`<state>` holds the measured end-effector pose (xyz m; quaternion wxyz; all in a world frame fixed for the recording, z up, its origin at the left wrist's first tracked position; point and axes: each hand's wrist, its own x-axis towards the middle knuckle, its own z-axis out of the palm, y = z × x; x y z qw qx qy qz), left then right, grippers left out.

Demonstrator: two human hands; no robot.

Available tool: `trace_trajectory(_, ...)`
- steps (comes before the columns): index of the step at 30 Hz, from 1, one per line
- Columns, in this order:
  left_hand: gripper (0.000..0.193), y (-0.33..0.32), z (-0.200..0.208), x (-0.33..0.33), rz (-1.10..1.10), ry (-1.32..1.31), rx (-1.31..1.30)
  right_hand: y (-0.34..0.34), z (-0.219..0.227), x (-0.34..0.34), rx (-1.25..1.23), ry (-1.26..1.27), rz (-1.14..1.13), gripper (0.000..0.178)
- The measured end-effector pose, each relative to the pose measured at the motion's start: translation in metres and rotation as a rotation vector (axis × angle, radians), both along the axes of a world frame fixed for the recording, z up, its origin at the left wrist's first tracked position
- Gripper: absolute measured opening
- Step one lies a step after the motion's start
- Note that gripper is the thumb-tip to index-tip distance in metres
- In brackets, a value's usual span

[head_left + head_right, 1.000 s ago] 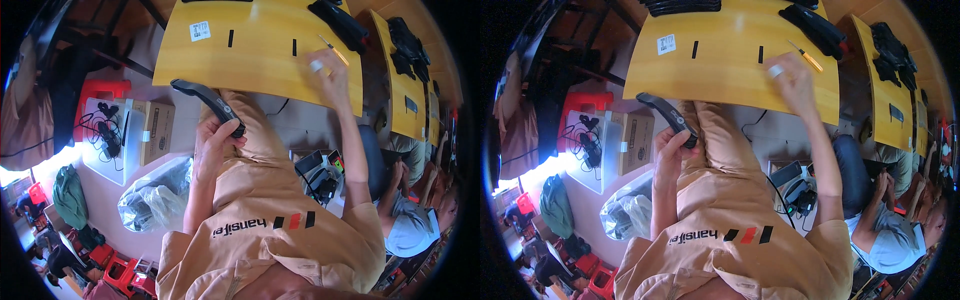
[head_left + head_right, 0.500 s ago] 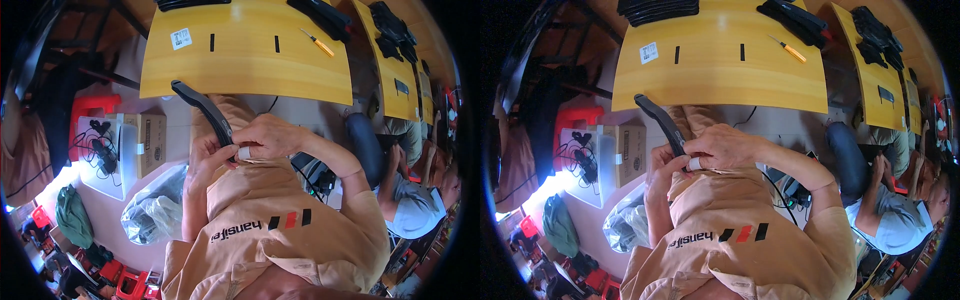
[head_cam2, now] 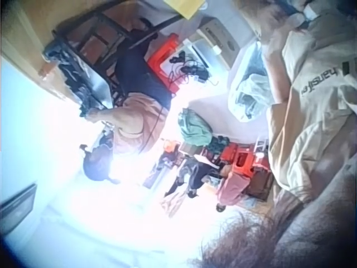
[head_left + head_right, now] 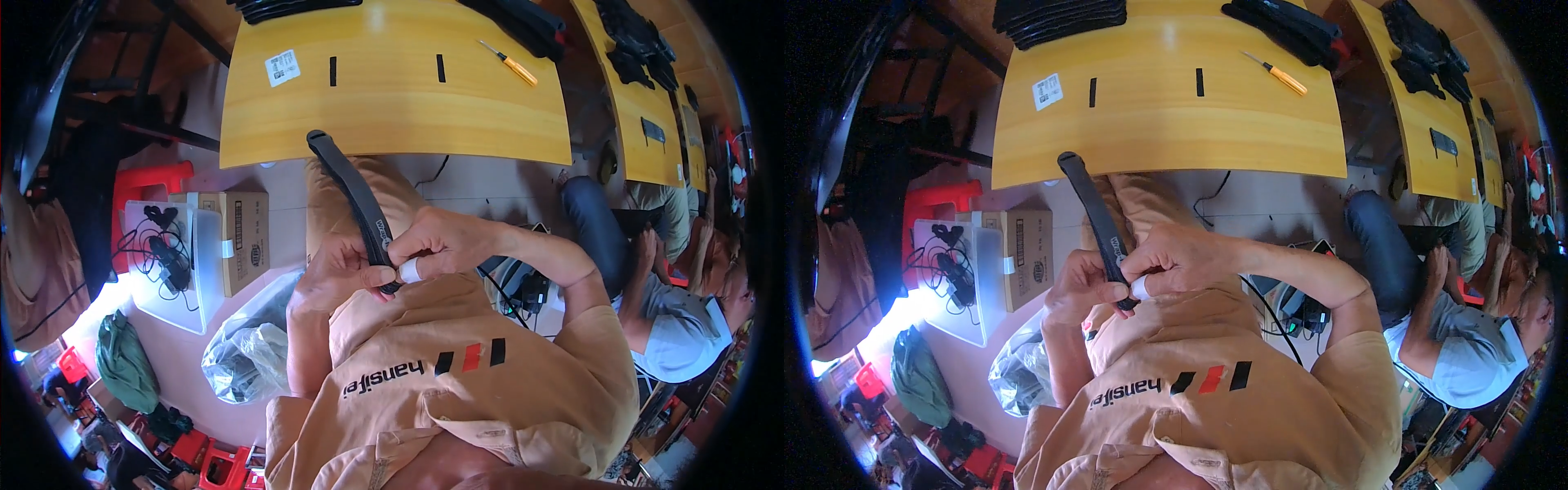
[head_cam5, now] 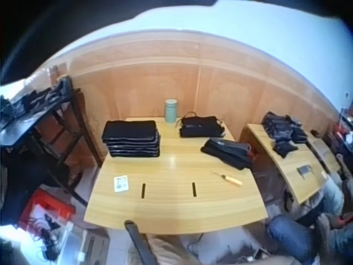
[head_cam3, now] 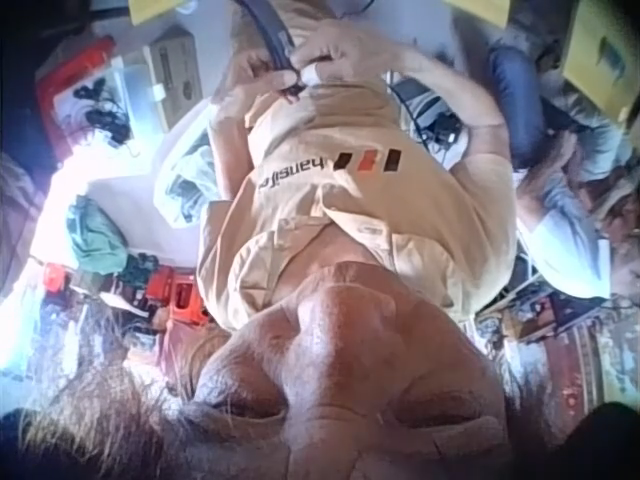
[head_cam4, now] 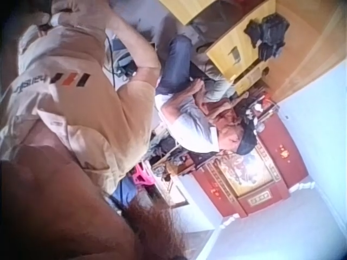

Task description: Assembling plastic strap components by inserting small pins using a screwdriver.

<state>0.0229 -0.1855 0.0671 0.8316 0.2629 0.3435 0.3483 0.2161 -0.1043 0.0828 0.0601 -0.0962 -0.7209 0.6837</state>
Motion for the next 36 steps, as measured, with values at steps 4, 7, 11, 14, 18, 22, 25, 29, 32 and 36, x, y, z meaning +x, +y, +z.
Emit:
trace_trajectory(4, 0.022, 0.001, -0.004, 0.003, -0.026, -0.137, 0.006, -0.008, 0.010, 0.005, -0.204, -0.050, -0.083, 0.016)
trace_trajectory(7, 0.022, 0.000, -0.006, 0.011, 0.023, -0.256, -0.061, -0.010, 0.012, 0.007, -0.481, -0.056, -0.177, 0.018)
trace_trajectory(11, 0.024, -0.004, -0.003, 0.017, 0.069, -0.279, -0.173, -0.011, 0.007, 0.010, -0.801, -0.089, -0.240, 0.021)
trace_trajectory(14, 0.025, -0.007, 0.001, 0.018, 0.061, -0.298, -0.187, -0.016, 0.003, 0.012, -1.016, -0.084, -0.305, 0.023)
trace_trajectory(18, 0.023, -0.005, -0.007, 0.016, 0.009, -0.364, -0.127, -0.022, -0.004, 0.017, -1.278, -0.012, -0.343, 0.022)
trace_trajectory(22, 0.018, -0.006, -0.010, 0.018, -0.005, -0.276, -0.157, -0.014, -0.010, 0.027, -0.543, -0.034, -0.410, 0.021)
trace_trajectory(25, 0.017, -0.006, -0.018, 0.018, 0.112, -0.183, -0.156, -0.016, -0.007, 0.027, -0.229, -0.014, -0.477, 0.023)
trace_trajectory(29, 0.017, -0.001, -0.014, 0.020, 0.198, -0.144, -0.137, -0.016, 0.002, 0.025, 0.139, -0.047, -0.535, 0.024)
trace_trajectory(32, 0.018, 0.002, -0.007, 0.024, 0.204, -0.089, -0.138, -0.018, 0.010, 0.019, 0.371, -0.160, -0.478, 0.025)
trace_trajectory(36, 0.019, -0.002, -0.018, 0.022, 0.160, -0.004, -0.066, -0.013, -0.005, 0.017, 0.407, -0.112, -0.375, 0.016)
